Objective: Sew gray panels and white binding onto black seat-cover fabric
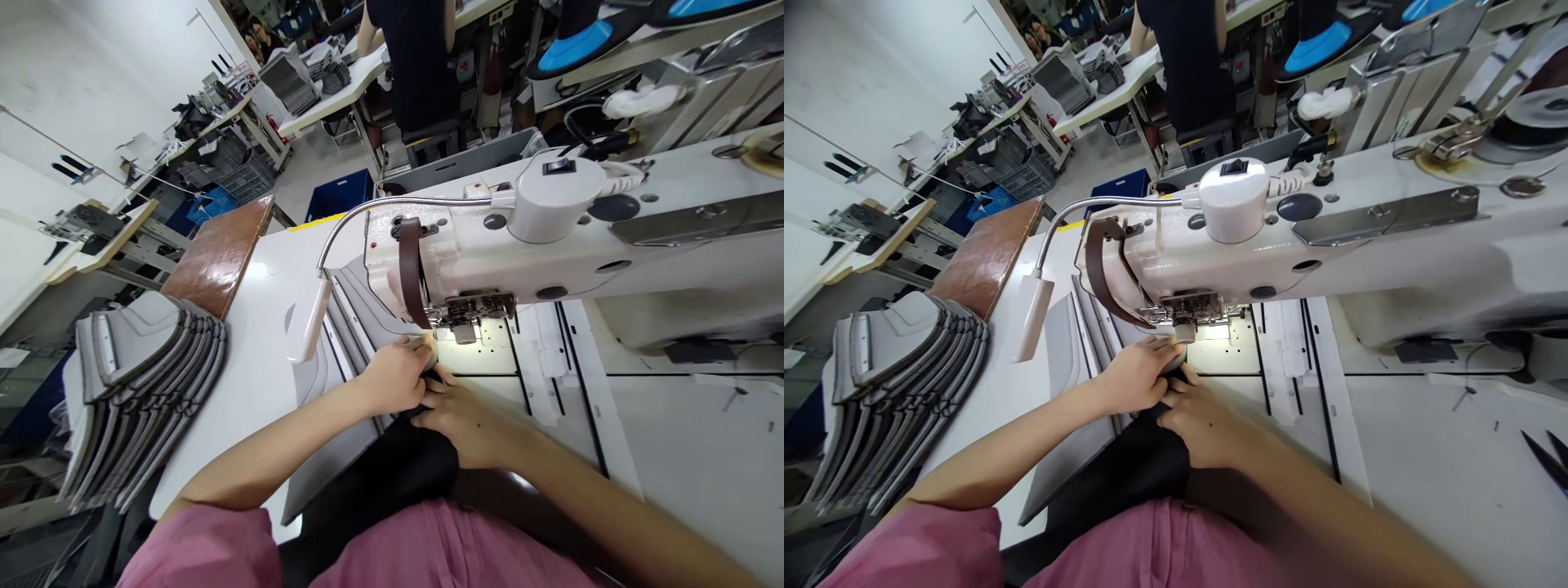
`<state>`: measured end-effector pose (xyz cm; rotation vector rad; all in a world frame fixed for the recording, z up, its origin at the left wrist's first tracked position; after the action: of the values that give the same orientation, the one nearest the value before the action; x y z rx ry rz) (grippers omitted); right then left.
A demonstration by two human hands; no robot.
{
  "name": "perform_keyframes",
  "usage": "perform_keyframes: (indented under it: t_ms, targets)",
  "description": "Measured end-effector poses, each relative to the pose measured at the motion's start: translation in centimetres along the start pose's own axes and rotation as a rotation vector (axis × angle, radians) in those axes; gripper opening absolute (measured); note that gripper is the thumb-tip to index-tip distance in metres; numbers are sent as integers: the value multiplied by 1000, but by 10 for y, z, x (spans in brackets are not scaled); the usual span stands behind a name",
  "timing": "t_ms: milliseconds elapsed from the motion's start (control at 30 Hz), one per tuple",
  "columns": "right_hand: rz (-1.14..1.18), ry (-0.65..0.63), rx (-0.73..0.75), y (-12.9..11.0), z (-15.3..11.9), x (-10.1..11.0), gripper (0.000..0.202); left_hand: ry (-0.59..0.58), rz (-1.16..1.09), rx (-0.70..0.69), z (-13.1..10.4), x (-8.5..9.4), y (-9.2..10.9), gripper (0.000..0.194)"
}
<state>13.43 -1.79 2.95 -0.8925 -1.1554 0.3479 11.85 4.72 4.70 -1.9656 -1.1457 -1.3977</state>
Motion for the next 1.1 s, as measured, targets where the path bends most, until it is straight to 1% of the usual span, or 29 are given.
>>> perform_keyframes:
  t_ms: [133,233,333,400,467,500,533,567,633,667,733,833,1000,1100]
  targets:
    - [-30,66,37,6,2,12,25,15,58,20,12,7,-3,24]
    - [-64,87,46,13,2,19,28,7,120,65,20,6,-9,23]
    - [-103,90,30,16,-4,24,37,-4,159,105,18,4,-12,25]
    - [-119,75,20,11,-12,25,44,29,217,121,6,9,-11,34]
    - [-113,28,17,2,-21,22,50,48,311,181,-11,17,-14,56]
    - [-107,-5,20,-3,-26,19,52,32,351,221,-20,19,-17,66]
    - [-102,-42,23,-8,-31,16,54,-2,374,248,-27,20,-19,73]
    - [-103,-79,26,-12,-35,11,56,-44,376,252,-31,19,-20,75]
    - [-125,-133,29,-17,-39,4,60,-114,343,202,-33,14,-17,73]
    - [-141,-147,29,-17,-40,1,61,-126,323,176,-30,12,-16,70]
    - [-178,-156,24,-14,-38,-5,62,-116,281,154,-23,9,-15,63]
    - [-222,-152,14,-5,-32,-14,64,-75,223,158,-11,6,-15,55]
    - [-275,-86,-24,3,-17,-18,66,-57,132,176,4,1,-9,41]
    - [-337,-17,-65,5,-2,-18,55,-24,88,204,12,-2,-9,31]
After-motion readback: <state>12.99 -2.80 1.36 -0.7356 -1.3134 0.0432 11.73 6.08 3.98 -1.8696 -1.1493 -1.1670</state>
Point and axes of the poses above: each hand's wrist, its own z-axis towards the middle knuckle, its own x-axis out of the back of the hand, y = z × x, the point moved 10 cm from there along z, towards the middle knuckle, and after that the axes turned 7 degrees about z, right-handed, at the moved point
